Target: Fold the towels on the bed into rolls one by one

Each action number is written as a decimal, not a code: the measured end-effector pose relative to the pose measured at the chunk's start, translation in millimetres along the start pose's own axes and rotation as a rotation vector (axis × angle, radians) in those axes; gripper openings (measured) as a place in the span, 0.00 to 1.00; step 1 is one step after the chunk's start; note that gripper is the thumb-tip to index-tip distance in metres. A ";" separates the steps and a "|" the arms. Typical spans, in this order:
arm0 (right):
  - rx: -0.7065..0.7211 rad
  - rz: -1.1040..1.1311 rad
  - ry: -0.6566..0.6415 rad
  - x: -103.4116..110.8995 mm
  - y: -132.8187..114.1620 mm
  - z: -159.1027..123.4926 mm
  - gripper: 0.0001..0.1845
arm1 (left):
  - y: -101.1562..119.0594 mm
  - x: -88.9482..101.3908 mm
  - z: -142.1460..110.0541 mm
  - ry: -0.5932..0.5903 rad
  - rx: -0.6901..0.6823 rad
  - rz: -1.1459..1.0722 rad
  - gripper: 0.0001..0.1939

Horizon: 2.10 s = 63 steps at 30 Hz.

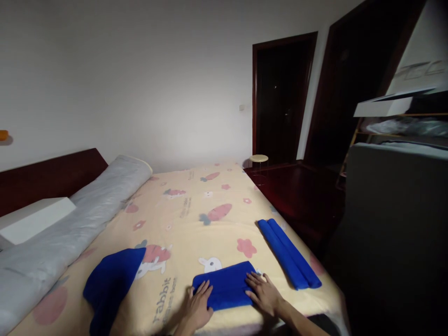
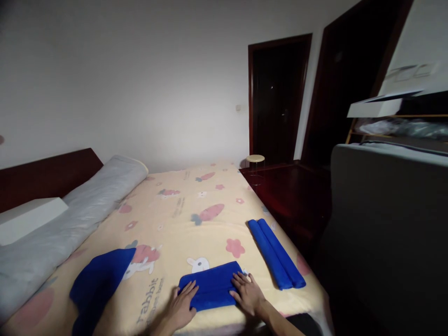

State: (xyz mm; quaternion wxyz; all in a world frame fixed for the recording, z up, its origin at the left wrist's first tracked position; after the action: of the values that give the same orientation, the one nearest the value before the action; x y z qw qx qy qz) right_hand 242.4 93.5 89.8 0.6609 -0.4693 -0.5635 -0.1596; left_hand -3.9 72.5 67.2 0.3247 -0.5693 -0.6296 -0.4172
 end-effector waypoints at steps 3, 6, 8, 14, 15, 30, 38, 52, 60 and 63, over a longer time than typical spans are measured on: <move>-0.068 -0.044 0.044 2.0 14.4 -0.2 0.37 | 2.4 9.9 -6.0 0.001 0.063 0.041 0.44; -0.104 -0.070 0.051 1.9 18.7 -0.2 0.35 | 6.2 17.8 -12.3 0.006 0.096 0.057 0.45; -0.114 -0.070 0.033 3.0 16.9 -0.4 0.35 | 6.6 18.7 -13.8 0.012 0.110 0.067 0.45; 0.066 0.023 -0.049 2.8 -13.4 -0.4 0.38 | 13.4 -0.7 -5.9 0.035 -0.037 0.026 0.44; 0.114 0.047 -0.061 0.4 -20.3 -0.8 0.38 | 18.3 -5.6 -4.8 0.030 -0.104 -0.003 0.43; 0.174 0.013 -0.114 -11.4 -46.7 31.5 0.36 | 57.6 -33.1 34.4 -0.090 -0.208 -0.082 0.48; -0.047 0.003 0.073 -2.5 -28.5 29.2 0.35 | 30.6 -19.7 35.4 0.008 -0.165 -0.085 0.48; 0.092 -0.004 0.142 -32.0 -43.4 28.7 0.29 | 21.0 -34.4 25.4 0.068 -0.202 -0.111 0.39; 0.039 -0.006 0.185 -32.4 -38.6 31.1 0.30 | 16.1 -30.2 25.2 0.090 -0.126 -0.058 0.46; 0.205 0.062 0.032 -45.8 -63.3 40.9 0.34 | 47.9 -35.1 30.4 0.025 -0.231 -0.072 0.48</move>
State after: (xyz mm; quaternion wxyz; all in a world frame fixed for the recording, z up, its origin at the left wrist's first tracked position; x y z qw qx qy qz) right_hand 156.8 79.5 73.7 0.7188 -0.4139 -0.5515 -0.0881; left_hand 50.4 84.3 30.2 0.2496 -0.5749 -0.5931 -0.5054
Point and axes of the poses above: each hand's wrist, its own z-axis towards the middle knuckle, its own x-axis out of the back of the hand, y = z × x, the point moved 8 cm from there along z, towards the middle knuckle, and after that the axes turned 9 degrees about x, right-handed, at the moved point
